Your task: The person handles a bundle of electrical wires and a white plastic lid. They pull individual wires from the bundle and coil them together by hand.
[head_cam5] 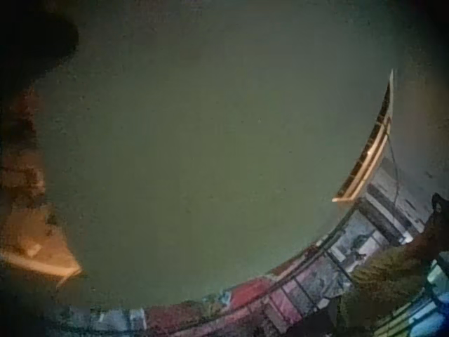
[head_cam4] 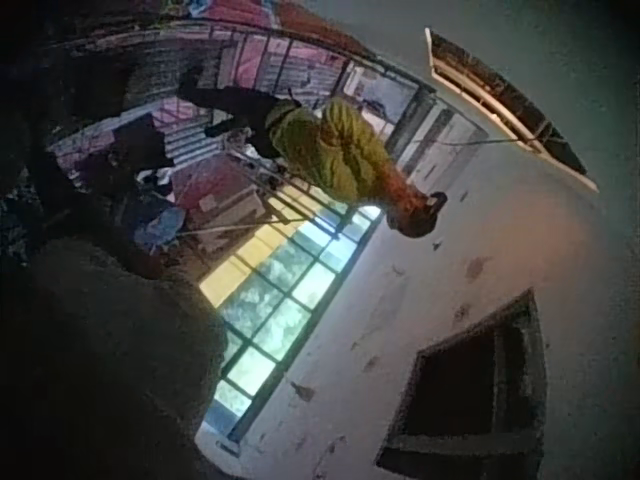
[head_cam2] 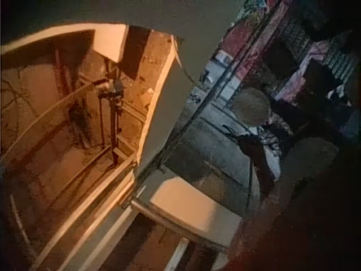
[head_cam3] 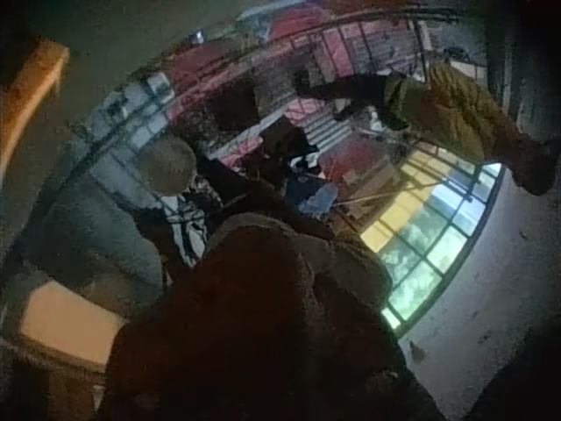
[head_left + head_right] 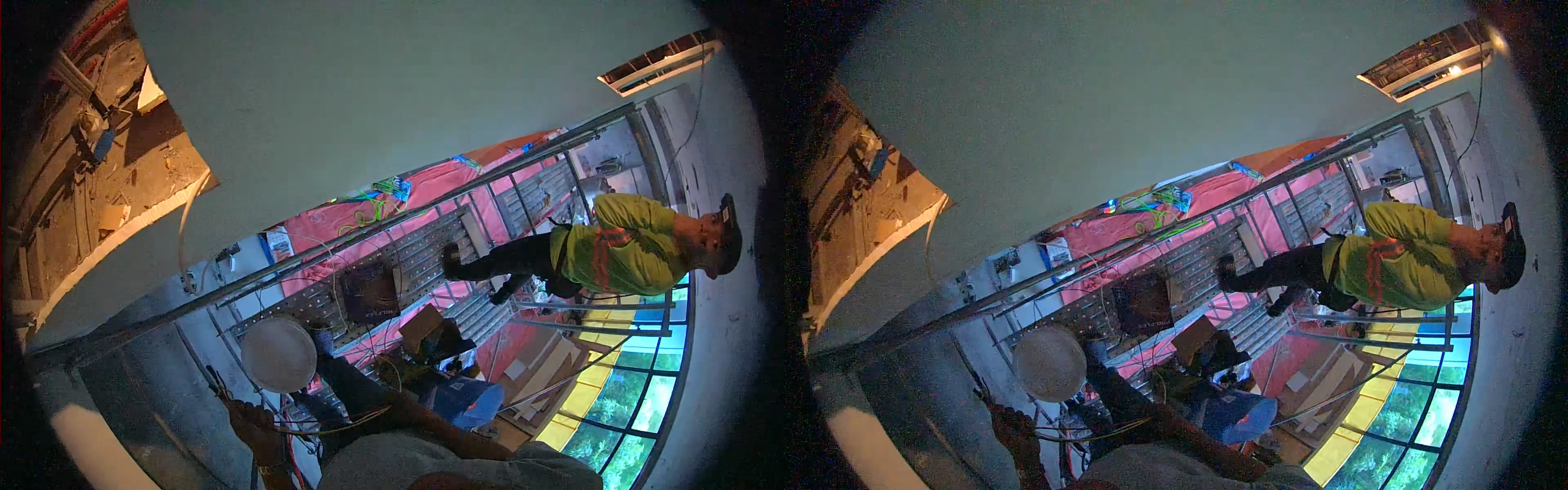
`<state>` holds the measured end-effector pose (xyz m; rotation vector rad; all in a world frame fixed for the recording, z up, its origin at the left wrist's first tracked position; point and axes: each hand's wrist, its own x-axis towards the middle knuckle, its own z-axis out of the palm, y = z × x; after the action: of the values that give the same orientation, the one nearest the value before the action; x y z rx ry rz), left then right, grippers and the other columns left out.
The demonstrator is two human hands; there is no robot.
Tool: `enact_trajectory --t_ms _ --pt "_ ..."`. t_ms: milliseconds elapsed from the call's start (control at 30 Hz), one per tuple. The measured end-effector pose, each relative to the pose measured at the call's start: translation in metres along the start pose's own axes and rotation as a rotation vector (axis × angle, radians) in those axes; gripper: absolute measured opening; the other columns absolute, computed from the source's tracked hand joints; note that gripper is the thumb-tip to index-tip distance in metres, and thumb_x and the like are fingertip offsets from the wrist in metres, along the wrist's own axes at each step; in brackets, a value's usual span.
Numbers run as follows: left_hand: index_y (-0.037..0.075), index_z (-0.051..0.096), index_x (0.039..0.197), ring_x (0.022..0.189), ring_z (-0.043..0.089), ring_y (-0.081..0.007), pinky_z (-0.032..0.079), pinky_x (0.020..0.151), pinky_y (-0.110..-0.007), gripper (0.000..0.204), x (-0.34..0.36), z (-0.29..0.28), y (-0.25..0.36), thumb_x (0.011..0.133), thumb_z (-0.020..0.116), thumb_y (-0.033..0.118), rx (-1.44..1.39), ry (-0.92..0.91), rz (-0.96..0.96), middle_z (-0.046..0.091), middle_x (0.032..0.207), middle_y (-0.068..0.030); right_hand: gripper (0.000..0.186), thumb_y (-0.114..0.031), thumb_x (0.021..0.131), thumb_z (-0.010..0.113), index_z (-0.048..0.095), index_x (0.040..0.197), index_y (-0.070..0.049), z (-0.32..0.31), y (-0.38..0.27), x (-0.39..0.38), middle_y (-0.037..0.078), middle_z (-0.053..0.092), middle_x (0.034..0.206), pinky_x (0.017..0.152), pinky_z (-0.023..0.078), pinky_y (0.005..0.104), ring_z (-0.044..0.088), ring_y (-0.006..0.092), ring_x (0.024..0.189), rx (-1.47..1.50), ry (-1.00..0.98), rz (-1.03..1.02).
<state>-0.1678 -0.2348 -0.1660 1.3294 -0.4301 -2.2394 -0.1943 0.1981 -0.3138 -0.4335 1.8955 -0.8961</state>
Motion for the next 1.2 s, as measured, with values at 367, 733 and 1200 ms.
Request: enact_trajectory --t_ms 367,733,1200 --pt "0.019 0.037 0.077 0.046 0.024 -0.0077 0.025 0.039 -0.028 0.034 0.007 0.025 -0.009 0.104 0.046 0.037 0.275 0.100 0.285 0.025 0.060 0.0048 0.049 -0.023 0.091 0.062 0.052 0.136 -0.009 -0.008 -0.009 0.027 0.021 0.059 0.125 0.096 0.050 0.0458 0.061 0.0375 0.112 0.035 -0.004 -0.049" --pt "0.017 0.039 0.077 0.040 0.025 -0.0083 0.025 0.036 -0.028 0.039 0.027 0.020 0.000 0.103 0.046 0.044 0.444 0.035 0.472 0.035 0.057 0.0044 0.041 -0.025 0.093 0.061 0.054 0.130 -0.008 0.002 -0.048 0.038 0.021 0.061 0.118 0.092 0.051 0.0467 0.062 0.0376 0.108 -0.011 0.082 -0.217" --pt "0.008 0.053 0.099 0.046 0.050 -0.0128 0.040 0.039 -0.026 0.037 0.049 -0.044 0.010 0.104 0.042 0.043 0.629 -0.076 0.601 0.060 0.072 -0.0038 0.032 -0.026 0.096 0.059 0.056 0.123 -0.008 0.050 -0.094 -0.023 0.021 0.064 0.110 0.086 0.052 0.0479 0.063 0.0377 0.104 -0.108 0.000 -0.357"
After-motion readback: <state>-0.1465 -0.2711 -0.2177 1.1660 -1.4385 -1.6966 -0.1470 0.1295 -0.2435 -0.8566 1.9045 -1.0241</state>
